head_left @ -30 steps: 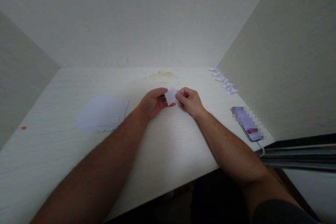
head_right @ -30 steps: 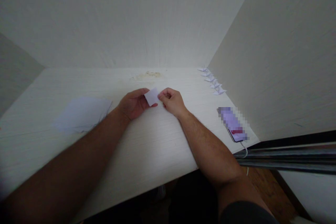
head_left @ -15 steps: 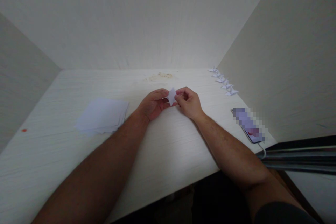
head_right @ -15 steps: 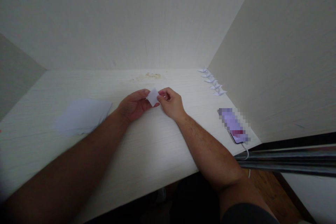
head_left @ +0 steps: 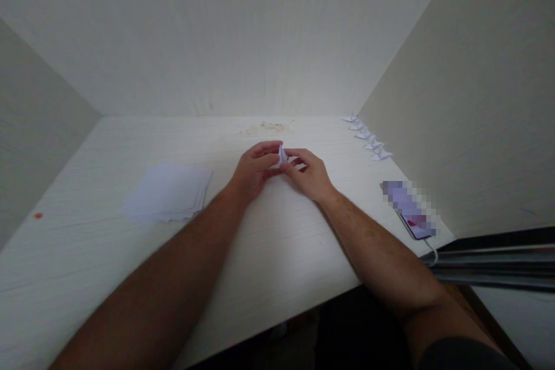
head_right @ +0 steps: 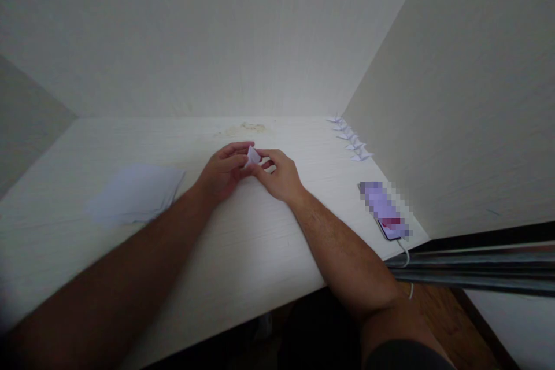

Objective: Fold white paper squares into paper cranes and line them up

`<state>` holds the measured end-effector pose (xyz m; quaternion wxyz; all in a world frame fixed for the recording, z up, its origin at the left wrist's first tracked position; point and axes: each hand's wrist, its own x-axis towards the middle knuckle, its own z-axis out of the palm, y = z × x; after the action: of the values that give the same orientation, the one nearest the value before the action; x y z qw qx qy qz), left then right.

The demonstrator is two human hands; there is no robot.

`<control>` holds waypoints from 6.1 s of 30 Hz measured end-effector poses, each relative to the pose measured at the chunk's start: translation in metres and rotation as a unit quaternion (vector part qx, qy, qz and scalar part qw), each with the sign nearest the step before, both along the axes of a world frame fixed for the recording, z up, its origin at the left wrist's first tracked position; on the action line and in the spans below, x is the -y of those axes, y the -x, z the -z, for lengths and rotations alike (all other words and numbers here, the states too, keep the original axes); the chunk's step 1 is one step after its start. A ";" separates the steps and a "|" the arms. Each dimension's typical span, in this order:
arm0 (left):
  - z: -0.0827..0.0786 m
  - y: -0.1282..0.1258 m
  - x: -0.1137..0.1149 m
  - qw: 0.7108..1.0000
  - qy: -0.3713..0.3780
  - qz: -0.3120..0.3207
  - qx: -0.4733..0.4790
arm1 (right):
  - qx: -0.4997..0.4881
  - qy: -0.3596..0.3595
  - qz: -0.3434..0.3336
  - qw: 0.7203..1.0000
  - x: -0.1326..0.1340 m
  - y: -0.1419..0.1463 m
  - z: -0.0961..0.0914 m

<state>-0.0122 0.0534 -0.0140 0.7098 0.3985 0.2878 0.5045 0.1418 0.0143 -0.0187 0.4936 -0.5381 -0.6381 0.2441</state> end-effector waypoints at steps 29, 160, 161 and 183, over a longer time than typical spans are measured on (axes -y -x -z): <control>0.003 -0.005 0.006 0.968 -0.101 -0.053 -0.224 | 0.072 -0.053 0.059 0.994 0.003 -0.012 -0.014; 0.001 -0.003 0.005 0.912 -0.176 -0.014 -0.370 | -0.025 0.126 -0.023 0.991 0.002 -0.021 -0.013; 0.001 -0.003 0.005 0.912 -0.177 -0.013 -0.369 | -0.020 0.123 -0.024 0.992 0.002 -0.021 -0.013; -0.003 -0.006 0.007 0.932 -0.117 -0.044 -0.340 | -0.011 0.141 0.021 0.990 0.004 -0.026 -0.025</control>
<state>-0.0061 0.0460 -0.0108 0.4947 0.6138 0.4680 0.3995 0.1678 0.0107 0.0065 0.4246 -0.6127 -0.5806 0.3274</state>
